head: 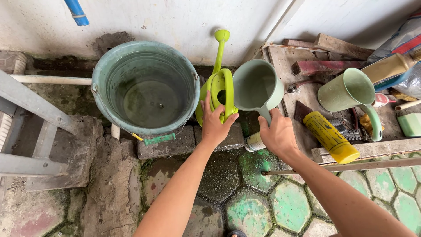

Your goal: Filling a watering can from a bucket and watering potted plants in a garden

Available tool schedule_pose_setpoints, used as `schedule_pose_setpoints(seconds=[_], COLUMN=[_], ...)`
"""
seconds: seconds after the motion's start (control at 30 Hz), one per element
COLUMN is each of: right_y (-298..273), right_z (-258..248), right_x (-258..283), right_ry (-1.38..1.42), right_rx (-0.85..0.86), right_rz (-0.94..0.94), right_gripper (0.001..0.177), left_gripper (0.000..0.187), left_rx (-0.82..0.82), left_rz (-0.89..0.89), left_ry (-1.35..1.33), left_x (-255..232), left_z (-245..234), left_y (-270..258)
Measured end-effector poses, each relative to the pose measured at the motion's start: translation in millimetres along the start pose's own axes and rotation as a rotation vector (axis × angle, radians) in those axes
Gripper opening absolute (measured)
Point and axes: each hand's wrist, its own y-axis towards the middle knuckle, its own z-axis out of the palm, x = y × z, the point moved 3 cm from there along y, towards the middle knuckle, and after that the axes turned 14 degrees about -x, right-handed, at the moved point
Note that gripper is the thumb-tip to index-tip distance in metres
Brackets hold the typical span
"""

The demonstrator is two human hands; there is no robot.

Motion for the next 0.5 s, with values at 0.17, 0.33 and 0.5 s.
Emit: schedule_pose_setpoints(seconds=[0.17,0.33,0.5], right_y=[-5.1,-5.1,-5.2], right_z=[-4.3,-0.5,-0.7], right_x=[8.2,4.6,5.9], right_ry=[-0.006,0.012,-0.009], right_rx=[0.002,0.001,-0.009], right_rz=[-0.005,-0.011,-0.026], right_gripper=[0.036,0.037,0.036], left_gripper=[0.039,0.038,0.038], left_rx=[-0.004,-0.008,-0.019], left_rz=[-0.002,0.007,0.011], left_ry=[-0.002,-0.002,0.001], left_x=[-2.1,1.3,2.0], left_z=[-2.0,-0.2,0.7], left_y=[-0.4,-0.3,0.6])
